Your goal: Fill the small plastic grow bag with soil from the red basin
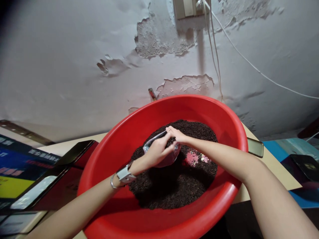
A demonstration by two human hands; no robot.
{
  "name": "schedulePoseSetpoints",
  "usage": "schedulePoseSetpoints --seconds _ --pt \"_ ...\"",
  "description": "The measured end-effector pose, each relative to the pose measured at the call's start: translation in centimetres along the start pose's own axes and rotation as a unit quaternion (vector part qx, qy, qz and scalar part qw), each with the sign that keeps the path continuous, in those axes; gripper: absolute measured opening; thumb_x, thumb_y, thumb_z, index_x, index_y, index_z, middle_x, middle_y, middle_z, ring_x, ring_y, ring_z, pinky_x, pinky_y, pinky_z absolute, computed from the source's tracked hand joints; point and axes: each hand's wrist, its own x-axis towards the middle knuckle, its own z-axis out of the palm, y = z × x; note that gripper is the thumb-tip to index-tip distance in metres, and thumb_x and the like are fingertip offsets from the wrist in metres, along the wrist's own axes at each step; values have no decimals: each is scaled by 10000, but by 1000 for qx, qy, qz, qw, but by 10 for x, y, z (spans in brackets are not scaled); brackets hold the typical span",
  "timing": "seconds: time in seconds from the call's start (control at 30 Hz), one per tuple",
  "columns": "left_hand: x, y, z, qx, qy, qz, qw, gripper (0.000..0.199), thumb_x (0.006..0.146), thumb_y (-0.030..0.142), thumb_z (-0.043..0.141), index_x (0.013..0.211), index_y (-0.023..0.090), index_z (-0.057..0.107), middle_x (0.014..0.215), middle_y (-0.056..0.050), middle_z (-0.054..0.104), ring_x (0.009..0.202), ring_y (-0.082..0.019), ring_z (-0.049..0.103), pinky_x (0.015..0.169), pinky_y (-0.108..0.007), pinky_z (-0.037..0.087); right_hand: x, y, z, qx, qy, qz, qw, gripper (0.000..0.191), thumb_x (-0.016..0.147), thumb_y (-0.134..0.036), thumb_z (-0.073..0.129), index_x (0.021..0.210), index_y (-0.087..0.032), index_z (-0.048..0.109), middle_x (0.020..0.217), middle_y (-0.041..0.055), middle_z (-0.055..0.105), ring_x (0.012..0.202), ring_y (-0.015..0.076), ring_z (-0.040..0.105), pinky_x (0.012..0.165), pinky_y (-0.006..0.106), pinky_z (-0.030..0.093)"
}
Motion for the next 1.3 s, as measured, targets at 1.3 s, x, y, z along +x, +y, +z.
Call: schedulePoseSetpoints --seconds 1.3 --pt "-40 -8 91 -23 -474 167 865 918 650 446 738 1425 201 311 1397 -181 412 1157 -349 535 909 -396 460 -6 -19 -5 20 6 86 996 315 931 -438 218 883 -228 447 997 69 604 1043 231 557 991 400 382"
